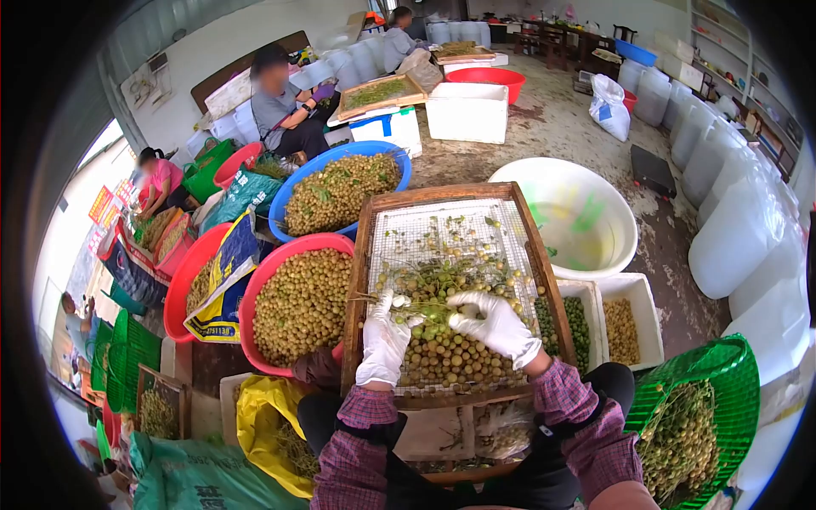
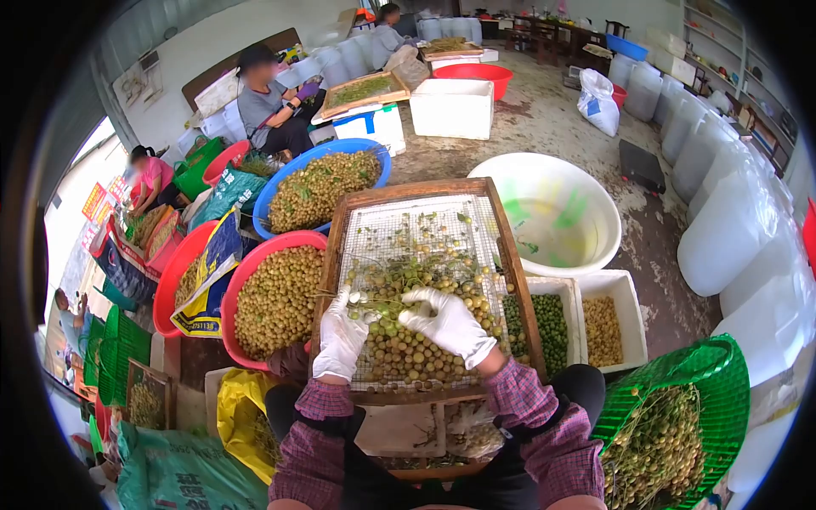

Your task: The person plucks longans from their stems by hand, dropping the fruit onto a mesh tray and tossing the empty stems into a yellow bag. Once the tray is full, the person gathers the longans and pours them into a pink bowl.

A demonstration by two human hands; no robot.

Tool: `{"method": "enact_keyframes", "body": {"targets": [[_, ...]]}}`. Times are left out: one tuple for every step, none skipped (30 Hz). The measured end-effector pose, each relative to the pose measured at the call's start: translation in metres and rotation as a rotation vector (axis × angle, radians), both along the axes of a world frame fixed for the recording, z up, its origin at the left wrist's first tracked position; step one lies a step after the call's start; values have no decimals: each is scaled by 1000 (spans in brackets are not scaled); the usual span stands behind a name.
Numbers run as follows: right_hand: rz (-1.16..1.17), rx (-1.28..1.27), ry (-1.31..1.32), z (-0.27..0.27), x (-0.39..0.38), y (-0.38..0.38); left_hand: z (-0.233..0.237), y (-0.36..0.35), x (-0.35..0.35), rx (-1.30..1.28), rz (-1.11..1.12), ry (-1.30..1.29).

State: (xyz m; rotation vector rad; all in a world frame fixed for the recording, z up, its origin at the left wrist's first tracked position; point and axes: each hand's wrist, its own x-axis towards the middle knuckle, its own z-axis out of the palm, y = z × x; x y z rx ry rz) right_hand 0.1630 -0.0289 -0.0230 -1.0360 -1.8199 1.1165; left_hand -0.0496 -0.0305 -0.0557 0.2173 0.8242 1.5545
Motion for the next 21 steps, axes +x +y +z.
{"method": "enact_keyframes", "body": {"targets": [[1, 39, -41, -1, -4, -4, -1, 1, 2, 1, -3, -5], [-17, 55, -55, -8, -6, -5, -2, 1, 4, 2, -7, -9], [-34, 70, -68, -13, -8, -4, -2, 1, 4, 0, 1, 0], [-51, 22, -15, -13, -7, -4, -2, 0, 5, -2, 9, 11], [-67, -26, 37, -13, -6, -2, -2, 0, 5, -4, 16, 20], [-84, -74, 90, -12, -6, -1, -2, 0, 2, -1, 7, -4], [-128, -51, 242, -7, -5, -1, 0, -1, -3, 3, -2, -29], [-183, -78, 215, 2, -1, 1, 1, -1, -6, 7, -10, -54], [-238, -106, 186, 8, 4, 3, 1, -1, -6, -24, 42, -74], [-217, -57, 144, -7, 8, 12, 16, -3, 0, -56, 94, -94], [-231, 0, 84, -24, 8, 18, 24, -5, 3, -87, 146, -114], [-246, 59, 26, -41, 8, 21, 18, -3, -2, -33, 69, -237], [-262, 118, -31, -35, 5, 18, 21, -5, -1, -7, 40, -276], [-6, -508, 23, -9, 16, 16, 24, -7, 1, 17, 10, -314], [9, -739, 240, -19, 11, 16, 26, -9, 4, 42, -19, -355], [63, -866, 471, -25, 2, 7, 43, -16, 14, 32, -6, -350], [119, -986, 706, -26, -5, 1, 41, -15, 14, 61, -50, -373], [186, -1007, 732, -24, -7, 0, 35, -14, 12, 89, -95, -396], [253, -1028, 756, -17, -8, -2, 33, -14, 12, 115, -139, -418], [322, -1050, 779, -13, -7, -2, 32, -13, 12, 45, -85, -337], [290, -1052, 754, -13, -6, -1, 31, -12, 11, 83, -122, -336]]}}
